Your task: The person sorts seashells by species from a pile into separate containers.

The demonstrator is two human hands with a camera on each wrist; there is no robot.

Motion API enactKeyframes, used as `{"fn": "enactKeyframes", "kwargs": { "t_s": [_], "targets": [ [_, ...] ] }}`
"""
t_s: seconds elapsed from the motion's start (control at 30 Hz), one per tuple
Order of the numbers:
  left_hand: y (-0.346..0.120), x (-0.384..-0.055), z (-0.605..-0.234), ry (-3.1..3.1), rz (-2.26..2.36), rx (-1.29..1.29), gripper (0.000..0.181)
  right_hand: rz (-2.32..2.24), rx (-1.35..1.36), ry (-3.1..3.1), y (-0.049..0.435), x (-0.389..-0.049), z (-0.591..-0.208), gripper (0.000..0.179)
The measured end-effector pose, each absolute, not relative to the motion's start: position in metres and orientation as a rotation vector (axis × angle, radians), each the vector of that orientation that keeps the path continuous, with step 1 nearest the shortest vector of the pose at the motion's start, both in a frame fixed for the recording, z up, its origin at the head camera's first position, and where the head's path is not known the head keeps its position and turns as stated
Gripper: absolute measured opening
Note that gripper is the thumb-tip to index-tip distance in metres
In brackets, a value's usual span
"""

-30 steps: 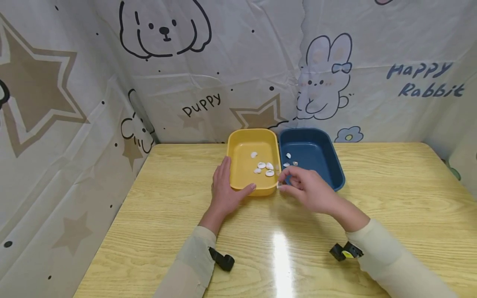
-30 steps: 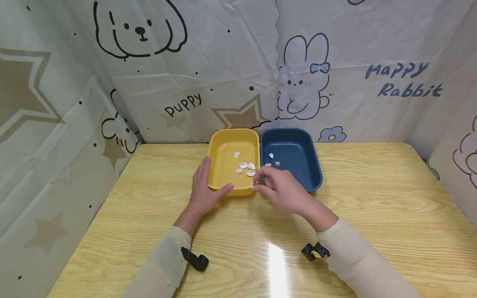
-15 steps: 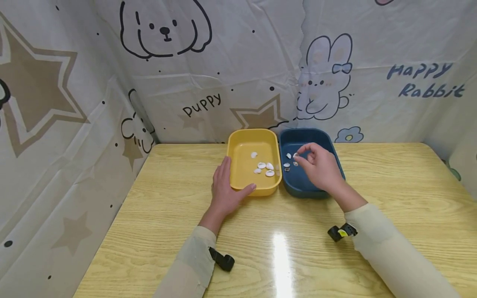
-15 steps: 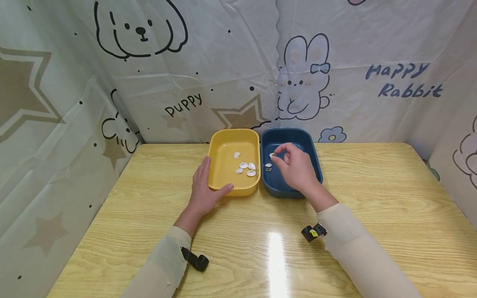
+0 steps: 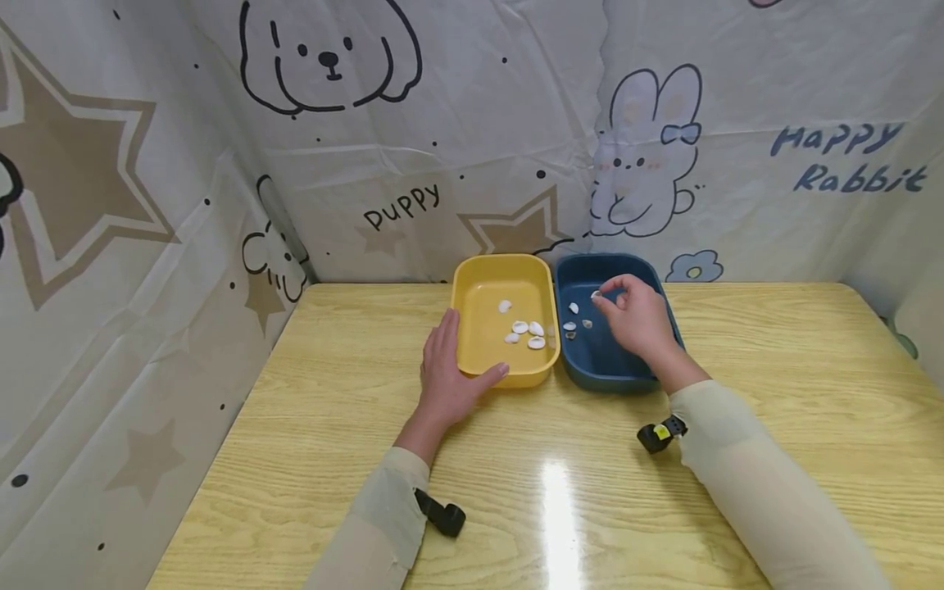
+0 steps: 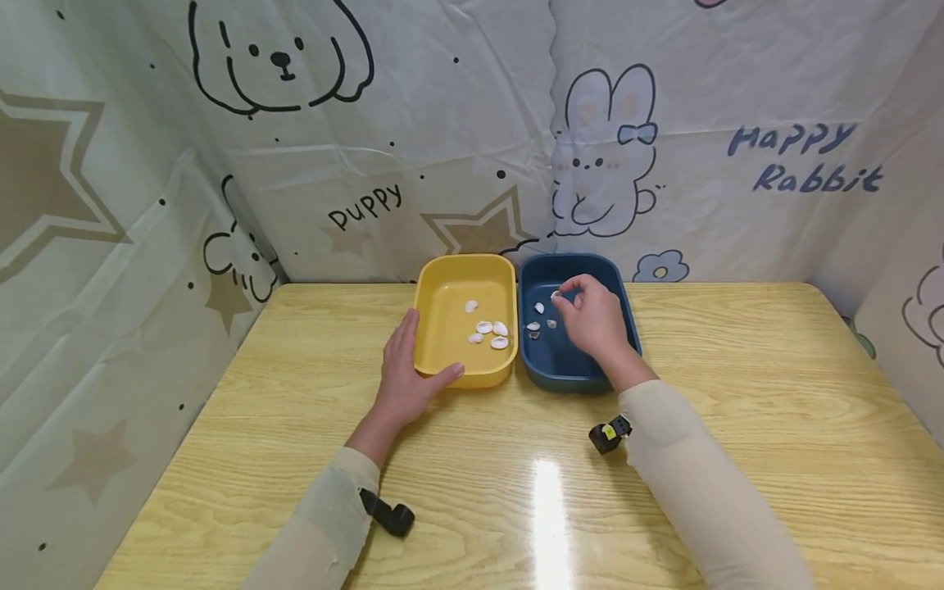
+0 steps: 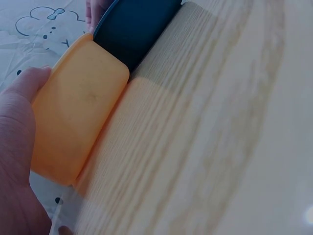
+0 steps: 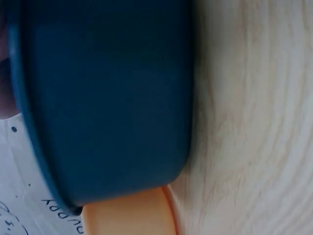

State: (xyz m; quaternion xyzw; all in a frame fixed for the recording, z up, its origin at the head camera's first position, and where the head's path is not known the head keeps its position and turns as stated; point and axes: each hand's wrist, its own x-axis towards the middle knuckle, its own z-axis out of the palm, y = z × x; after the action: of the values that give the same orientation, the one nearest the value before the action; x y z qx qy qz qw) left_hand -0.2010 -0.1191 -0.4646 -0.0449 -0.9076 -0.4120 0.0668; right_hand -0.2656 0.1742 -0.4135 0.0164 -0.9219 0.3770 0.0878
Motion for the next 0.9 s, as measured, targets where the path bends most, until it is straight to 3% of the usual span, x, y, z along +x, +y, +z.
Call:
{"fn": "enactKeyframes", "kwargs": {
  "t_s": [0.9],
  "targets": [
    [-0.121,-0.200,-0.465,-2.758,-1.234,-0.130,0.116,1.187,-0.079,-2.781,0.177,-0.276,-0.432,0.027]
  ]
}}
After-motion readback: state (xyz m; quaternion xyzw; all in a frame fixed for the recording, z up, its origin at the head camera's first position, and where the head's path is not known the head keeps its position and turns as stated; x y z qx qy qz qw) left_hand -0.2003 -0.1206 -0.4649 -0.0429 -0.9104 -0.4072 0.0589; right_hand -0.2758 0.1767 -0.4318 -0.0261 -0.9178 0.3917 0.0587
